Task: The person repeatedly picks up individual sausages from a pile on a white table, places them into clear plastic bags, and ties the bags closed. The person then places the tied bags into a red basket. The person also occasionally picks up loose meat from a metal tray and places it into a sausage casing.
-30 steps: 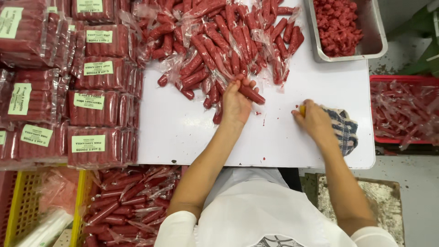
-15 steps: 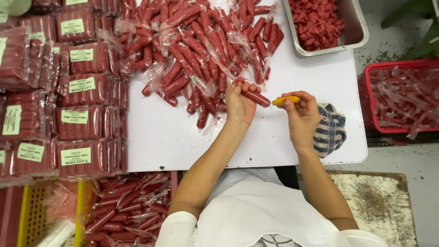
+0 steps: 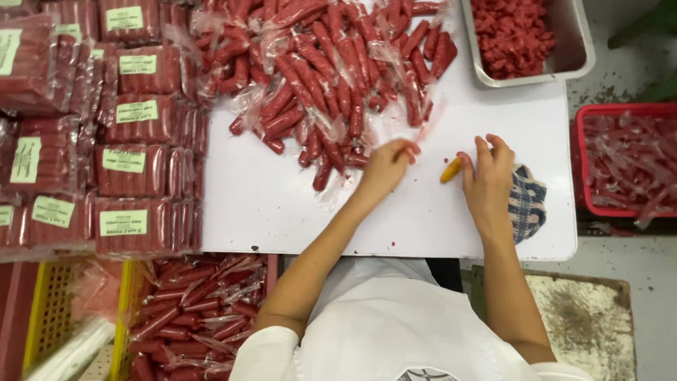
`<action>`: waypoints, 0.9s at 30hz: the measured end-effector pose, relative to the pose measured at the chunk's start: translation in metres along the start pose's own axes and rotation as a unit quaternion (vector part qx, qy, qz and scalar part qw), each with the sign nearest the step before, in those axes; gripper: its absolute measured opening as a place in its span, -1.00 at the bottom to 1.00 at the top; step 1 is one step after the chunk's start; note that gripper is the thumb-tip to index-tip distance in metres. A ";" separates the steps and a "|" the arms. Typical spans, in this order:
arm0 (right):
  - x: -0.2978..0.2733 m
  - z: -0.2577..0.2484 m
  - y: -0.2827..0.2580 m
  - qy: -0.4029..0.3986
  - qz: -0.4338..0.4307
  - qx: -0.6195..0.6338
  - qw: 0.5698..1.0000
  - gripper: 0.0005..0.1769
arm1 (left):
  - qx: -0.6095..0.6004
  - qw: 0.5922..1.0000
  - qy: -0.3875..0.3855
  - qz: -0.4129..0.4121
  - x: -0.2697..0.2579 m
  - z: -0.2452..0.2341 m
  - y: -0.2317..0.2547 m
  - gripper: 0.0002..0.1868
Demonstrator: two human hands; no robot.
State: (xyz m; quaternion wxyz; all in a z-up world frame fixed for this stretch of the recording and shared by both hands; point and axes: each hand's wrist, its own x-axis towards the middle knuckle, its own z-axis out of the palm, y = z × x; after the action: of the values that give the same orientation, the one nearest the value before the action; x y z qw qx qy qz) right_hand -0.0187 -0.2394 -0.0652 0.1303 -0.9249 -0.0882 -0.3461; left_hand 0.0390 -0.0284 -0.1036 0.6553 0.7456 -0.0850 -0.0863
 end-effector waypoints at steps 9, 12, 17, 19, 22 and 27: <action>0.011 0.004 -0.083 -0.330 -0.077 0.080 0.937 -0.92 | 0.447 0.851 0.088 0.260 -0.067 -0.042 0.007 -0.97; 0.030 -0.038 -0.105 -0.411 -0.043 0.291 0.863 -0.81 | 0.294 0.935 -0.149 0.129 -0.129 -0.095 0.060 -0.96; -0.005 -0.001 -0.117 -0.408 -0.060 0.284 0.865 -0.82 | -0.372 0.919 -0.117 -0.065 -0.124 -0.088 0.030 -0.84; -0.007 0.004 -0.120 -0.375 -0.088 0.147 0.911 -0.84 | -0.515 0.846 -0.003 -0.135 -0.109 -0.076 0.017 -0.82; 0.023 -0.018 -0.127 -0.315 -0.100 0.167 0.929 -0.89 | -0.452 0.883 0.016 -0.127 -0.091 -0.071 0.014 -0.77; 0.007 0.002 -0.093 -0.338 0.183 0.472 0.794 -0.65 | -0.125 0.992 0.002 -0.029 -0.075 -0.057 0.018 -0.76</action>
State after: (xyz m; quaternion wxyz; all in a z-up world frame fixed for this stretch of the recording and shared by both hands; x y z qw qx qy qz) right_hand -0.0360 -0.1497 -0.0450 0.5733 -0.8056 -0.1080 0.1033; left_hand -0.0206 0.0421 -0.0770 0.7411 0.6598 -0.0510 -0.1138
